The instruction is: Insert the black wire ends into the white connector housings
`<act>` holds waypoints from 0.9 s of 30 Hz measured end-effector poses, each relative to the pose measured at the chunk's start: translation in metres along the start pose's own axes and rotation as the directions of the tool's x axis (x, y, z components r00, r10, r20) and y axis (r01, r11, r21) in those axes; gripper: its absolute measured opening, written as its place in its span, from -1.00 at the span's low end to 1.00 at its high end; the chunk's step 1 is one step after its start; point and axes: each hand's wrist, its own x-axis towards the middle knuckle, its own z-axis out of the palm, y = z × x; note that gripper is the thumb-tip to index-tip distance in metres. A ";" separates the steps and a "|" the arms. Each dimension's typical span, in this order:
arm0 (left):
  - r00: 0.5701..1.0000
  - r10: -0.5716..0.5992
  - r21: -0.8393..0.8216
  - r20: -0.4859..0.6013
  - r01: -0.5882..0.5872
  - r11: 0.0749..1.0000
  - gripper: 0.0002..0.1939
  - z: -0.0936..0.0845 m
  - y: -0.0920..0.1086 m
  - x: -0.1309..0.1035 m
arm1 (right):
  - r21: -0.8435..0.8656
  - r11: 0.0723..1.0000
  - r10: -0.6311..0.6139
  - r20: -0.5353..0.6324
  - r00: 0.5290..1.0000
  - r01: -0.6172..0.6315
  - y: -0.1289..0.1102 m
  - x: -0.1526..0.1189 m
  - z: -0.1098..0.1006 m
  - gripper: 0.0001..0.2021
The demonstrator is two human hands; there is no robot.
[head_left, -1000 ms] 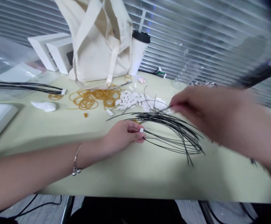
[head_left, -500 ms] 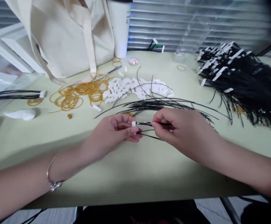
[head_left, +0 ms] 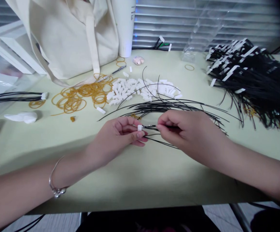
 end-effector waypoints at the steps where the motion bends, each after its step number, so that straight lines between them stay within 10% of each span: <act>1: 1.000 0.002 0.002 0.004 -0.002 1.000 -0.78 0.000 0.000 0.000 | -0.005 1.000 -0.007 0.000 1.000 0.007 0.000 0.000 0.001 -0.88; 10: 1.000 0.021 0.024 0.017 -0.021 0.999 -0.79 -0.001 -0.003 0.001 | -0.120 0.987 -0.109 0.008 0.994 0.109 -0.001 0.002 0.002 -0.84; 27: 0.998 0.059 0.095 0.000 -0.059 0.994 -0.81 0.001 -0.002 -0.002 | 0.051 0.994 0.083 0.160 0.984 -0.092 -0.004 0.003 -0.005 -0.79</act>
